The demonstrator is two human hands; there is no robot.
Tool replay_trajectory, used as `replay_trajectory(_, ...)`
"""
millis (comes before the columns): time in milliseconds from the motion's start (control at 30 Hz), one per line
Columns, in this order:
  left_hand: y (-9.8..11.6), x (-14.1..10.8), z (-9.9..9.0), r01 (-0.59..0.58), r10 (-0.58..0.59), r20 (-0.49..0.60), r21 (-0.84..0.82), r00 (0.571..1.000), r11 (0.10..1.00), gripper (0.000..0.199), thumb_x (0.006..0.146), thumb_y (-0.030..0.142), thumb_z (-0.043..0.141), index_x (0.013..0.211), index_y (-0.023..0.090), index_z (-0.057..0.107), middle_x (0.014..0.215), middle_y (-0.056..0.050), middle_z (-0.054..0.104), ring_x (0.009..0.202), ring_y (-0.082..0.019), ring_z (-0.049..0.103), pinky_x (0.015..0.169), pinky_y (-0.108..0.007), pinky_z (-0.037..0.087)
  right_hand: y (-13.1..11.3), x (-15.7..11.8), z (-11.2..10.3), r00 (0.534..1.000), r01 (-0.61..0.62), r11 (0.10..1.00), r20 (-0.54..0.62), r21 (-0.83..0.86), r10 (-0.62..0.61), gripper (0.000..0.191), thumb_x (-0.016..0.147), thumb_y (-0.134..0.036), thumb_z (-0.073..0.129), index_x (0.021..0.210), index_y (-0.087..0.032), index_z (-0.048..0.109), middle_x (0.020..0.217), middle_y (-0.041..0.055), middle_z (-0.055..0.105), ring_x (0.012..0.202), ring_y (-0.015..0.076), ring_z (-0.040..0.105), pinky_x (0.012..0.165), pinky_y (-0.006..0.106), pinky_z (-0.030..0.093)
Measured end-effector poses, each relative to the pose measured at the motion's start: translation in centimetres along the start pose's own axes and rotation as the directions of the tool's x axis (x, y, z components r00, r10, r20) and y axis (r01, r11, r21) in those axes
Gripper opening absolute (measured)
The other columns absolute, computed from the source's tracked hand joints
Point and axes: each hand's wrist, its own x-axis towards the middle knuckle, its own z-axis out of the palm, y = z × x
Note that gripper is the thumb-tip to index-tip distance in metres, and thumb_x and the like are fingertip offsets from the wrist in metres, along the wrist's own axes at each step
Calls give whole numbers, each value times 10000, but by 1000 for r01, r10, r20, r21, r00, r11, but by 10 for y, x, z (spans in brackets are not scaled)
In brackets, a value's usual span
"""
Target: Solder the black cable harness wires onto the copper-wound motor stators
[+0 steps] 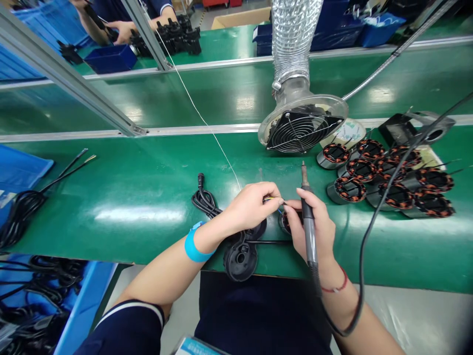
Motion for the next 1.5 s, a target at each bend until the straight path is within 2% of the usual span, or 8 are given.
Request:
replay_trajectory(200,-5,2,-11,19,-17,-64,44,998,999,187,870,269,522,736,154,582,710,27,586,679,-96,497,655,-218,359,-1,-3,-19,999,53,999,-3,4,-53,438,897,-213,611,1312,-248,476,1117,60,691,946,207,675,850,381,522)
replay_trajectory(333,-32,12,-42,92,-64,-300,81,952,992,210,851,323,539,745,150,594,686,24,568,658,-103,485,633,-224,357,-6,-14,-63,997,62,980,52,-188,-54,419,945,-214,530,1357,-243,461,954,29,735,881,206,682,798,356,522)
replay_trajectory(567,-47,6,-96,253,-5,-794,188,609,949,219,859,316,511,961,151,613,740,10,561,666,-110,480,653,-230,387,37,-6,-96,988,-126,891,23,-436,151,348,915,-381,490,1213,-206,536,989,73,694,801,264,674,711,406,530)
replay_trajectory(800,17,18,-33,179,4,-277,633,961,753,259,905,312,467,944,154,668,1003,-100,645,918,-217,621,783,-310,461,76,14,-77,992,-102,891,27,-443,127,370,866,-329,517,1211,-195,525,1037,99,681,878,278,657,750,411,525)
replay_trajectory(967,16,69,-8,270,-228,-156,708,961,653,235,845,187,536,965,53,688,955,-224,673,906,-292,662,767,-352,479,70,8,-71,992,-105,942,27,-318,120,346,865,-305,539,1195,-202,526,980,79,697,824,250,676,731,392,548)
replay_trajectory(1133,12,31,-15,-12,-144,193,636,970,772,152,824,296,599,880,242,729,886,-50,724,854,-189,656,728,-246,448,63,1,-67,996,-24,981,83,-194,41,311,884,-279,524,1188,-214,526,1002,66,698,834,223,687,748,376,575)
replay_trajectory(1267,7,-6,-20,-158,-43,613,269,789,950,93,772,300,656,826,250,713,831,-4,687,738,-140,610,665,-216,413,54,-6,-57,993,-1,987,117,-161,20,295,897,-260,533,1190,-226,535,1004,55,700,849,219,692,775,376,583)
replay_trajectory(1500,5,18,1,243,-227,157,-95,961,965,405,822,529,534,653,173,445,568,69,331,531,-72,289,501,-203,231,34,-15,-43,942,210,975,282,-78,-180,304,936,-199,501,1239,-217,514,1070,75,692,906,234,678,762,392,579)
